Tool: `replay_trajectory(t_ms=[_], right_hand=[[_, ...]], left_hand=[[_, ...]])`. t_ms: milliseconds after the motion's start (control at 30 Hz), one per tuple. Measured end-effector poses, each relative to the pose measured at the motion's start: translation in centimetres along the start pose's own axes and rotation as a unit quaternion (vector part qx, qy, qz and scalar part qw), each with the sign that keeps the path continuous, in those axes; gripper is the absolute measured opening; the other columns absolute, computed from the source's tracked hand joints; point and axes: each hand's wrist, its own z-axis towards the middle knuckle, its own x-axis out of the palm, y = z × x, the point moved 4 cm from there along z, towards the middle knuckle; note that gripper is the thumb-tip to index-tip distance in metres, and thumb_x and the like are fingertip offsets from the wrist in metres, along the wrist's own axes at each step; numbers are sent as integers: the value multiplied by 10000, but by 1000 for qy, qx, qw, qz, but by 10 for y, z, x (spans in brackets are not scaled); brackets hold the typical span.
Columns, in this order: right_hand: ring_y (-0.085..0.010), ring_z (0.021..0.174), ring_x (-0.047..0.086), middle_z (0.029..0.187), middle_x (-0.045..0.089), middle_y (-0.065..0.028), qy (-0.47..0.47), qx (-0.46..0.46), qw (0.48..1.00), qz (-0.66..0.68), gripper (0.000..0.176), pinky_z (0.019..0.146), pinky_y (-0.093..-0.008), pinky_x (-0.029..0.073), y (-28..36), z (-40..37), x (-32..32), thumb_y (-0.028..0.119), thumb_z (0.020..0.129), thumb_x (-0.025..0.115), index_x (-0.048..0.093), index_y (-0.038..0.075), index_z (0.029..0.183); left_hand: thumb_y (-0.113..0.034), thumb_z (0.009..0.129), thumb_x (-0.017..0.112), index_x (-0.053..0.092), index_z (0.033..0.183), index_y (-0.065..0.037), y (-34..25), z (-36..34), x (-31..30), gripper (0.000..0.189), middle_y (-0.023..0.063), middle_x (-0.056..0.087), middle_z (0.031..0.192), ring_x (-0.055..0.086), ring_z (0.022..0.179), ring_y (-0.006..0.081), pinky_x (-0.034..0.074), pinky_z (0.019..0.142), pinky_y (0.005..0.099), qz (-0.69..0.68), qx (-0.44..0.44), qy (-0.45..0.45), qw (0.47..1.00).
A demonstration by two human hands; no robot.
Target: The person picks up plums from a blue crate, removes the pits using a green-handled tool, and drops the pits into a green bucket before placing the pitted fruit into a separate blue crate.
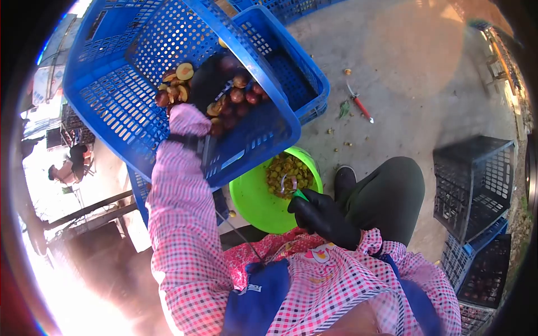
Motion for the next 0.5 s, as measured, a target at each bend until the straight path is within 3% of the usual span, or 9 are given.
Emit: replay_trajectory(t_ms=[67, 167, 200, 300, 367, 400, 433, 467, 500], right_hand=[[-115, 623, 541, 716, 580, -47, -47, -105, 992, -43, 258, 585, -280, 444, 0, -1, 1, 251, 965, 544, 627, 19, 1044], [-167, 669, 598, 770, 628, -92, -83, -100, 990, 54, 246, 633, -318, 476, 0, -6, 5, 229, 940, 580, 617, 37, 1089], [-167, 669, 598, 770, 628, -92, -77, -98, 991, 54, 246, 633, -318, 476, -1, -7, 8, 229, 940, 580, 617, 37, 1089], [-275, 757, 668, 844, 654, -170, -139, -278, 934, -177, 270, 655, -390, 494, 2, -13, 11, 274, 906, 629, 620, 59, 1067], [-300, 741, 665, 823, 656, -169, -130, -285, 925, -214, 268, 643, -402, 493, -2, -12, 14, 286, 908, 623, 619, 54, 1041], [-326, 725, 661, 802, 657, -168, -122, -294, 915, -250, 270, 632, -414, 493, -4, -13, 16, 299, 910, 616, 619, 50, 1016], [-326, 725, 661, 802, 657, -168, -122, -291, 916, -250, 270, 632, -414, 493, -8, -12, 17, 299, 910, 616, 619, 50, 1016], [-334, 694, 653, 764, 650, -163, -132, -312, 902, -267, 278, 619, -412, 490, -9, -12, 18, 311, 915, 608, 620, 44, 991], [-341, 664, 645, 725, 643, -159, -141, -334, 888, -283, 290, 606, -410, 488, -9, -14, 21, 324, 919, 600, 620, 39, 967]], left_hand=[[-224, 904, 552, 609, 1012, -55, 18, -13, 5, 208, 112, 634, 892, 624, 868, 268, 507, 738, 371, -44, 154, -79, 984], [-167, 902, 593, 579, 1145, -39, 59, -43, 17, 274, 131, 652, 974, 636, 984, 258, 515, 803, 356, -108, 374, -195, 900], [-167, 902, 593, 579, 1145, -39, 77, -56, 30, 274, 131, 652, 974, 636, 984, 258, 515, 803, 356, -107, 370, -199, 901], [-162, 893, 633, 502, 1277, -42, 121, -99, 75, 423, 121, 630, 1067, 624, 1021, 247, 515, 809, 323, -486, 260, -82, 830], [-392, 946, 540, 533, 1137, -65, 114, -134, 98, 379, 66, 612, 902, 599, 729, 200, 519, 688, 307, -91, 335, -200, 916], [-392, 946, 540, 533, 1137, -65, 120, -139, 104, 379, 66, 612, 902, 599, 729, 200, 519, 688, 307, -93, 332, -198, 918], [-459, 942, 525, 535, 1135, -63, 134, -132, 117, 441, 59, 612, 885, 587, 686, 193, 498, 628, 292, -354, 217, -39, 909], [-527, 938, 509, 538, 1133, -62, 142, -131, 134, 505, 52, 612, 868, 575, 642, 185, 477, 568, 276, -576, 81, 123, 804], [-571, 942, 471, 540, 1119, -59, 141, -137, 137, 546, 62, 609, 845, 560, 607, 174, 417, 479, 261, -573, 85, 125, 805]])
